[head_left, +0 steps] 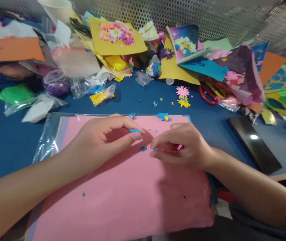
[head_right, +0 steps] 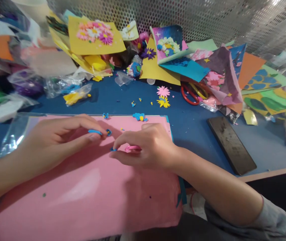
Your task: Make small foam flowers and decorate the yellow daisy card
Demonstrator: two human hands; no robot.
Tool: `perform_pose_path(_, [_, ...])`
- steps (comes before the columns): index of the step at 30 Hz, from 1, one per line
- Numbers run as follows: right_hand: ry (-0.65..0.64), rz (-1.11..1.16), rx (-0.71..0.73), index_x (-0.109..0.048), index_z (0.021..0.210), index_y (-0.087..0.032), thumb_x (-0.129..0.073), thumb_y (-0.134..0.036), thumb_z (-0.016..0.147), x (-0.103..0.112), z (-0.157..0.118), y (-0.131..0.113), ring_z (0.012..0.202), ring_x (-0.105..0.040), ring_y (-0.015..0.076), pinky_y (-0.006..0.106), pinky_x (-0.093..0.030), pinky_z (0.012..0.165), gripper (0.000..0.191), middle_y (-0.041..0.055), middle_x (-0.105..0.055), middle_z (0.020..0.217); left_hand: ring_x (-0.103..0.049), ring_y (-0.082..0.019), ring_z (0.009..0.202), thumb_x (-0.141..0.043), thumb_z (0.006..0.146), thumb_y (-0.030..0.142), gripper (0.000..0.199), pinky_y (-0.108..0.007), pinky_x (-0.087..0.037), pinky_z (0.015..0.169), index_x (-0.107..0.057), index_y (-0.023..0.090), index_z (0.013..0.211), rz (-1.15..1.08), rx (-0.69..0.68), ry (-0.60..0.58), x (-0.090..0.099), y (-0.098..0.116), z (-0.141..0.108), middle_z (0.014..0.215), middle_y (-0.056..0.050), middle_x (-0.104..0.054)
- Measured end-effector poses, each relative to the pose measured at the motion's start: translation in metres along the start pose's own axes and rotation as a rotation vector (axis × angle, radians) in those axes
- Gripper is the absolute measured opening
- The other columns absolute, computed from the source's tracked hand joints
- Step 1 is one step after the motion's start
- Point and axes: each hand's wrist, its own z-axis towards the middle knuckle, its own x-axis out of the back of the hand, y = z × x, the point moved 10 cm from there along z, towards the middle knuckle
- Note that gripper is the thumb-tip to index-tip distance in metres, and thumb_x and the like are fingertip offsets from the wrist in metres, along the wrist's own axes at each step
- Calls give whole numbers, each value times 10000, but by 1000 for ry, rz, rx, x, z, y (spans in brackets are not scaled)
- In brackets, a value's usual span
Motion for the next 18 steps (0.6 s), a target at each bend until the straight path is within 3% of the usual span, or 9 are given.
perform_pose_path(4, [-75,-27,-29,-754,906,-228,-675,-242,900,-7,-2,6,443,-419,40,209,-366,553,80,-96,-577,518,-697,-170,1038,-648,929,407,179,-248,-514,900,-783,289,934,1,-2,11,1,0,0,1059,40,-791])
perform_pose_path(9, [-171,-150,-11,-757,837,-230,-694,-301,881,-12,-4,9,467,-477,61,239,-364,581,104,-84,-641,539,-696,-171,1009,-658,924,392,163,-253,-513,901,-778,282,935,43,-11,29,3,-1,0,1044,34,-790])
perform_pose_path(13, [-279,-239,-57,-773,905,-263,-658,-226,865,-19,-7,17,455,-415,77,260,-329,583,127,-79,-636,535,-701,-201,1036,-664,908,463,186,-259,-522,915,-782,321,933,63,-4,30,3,-6,0,1049,37,-789])
perform_pose_path(18, [-360,-253,-136,-794,958,-282,-653,-305,890,-25,-10,26,462,-406,87,275,-273,558,158,-57,-673,572,-703,-205,1020,-643,924,477,204,-269,-526,929,-796,345,949,110,-45,25,2,-8,1,1042,51,-790])
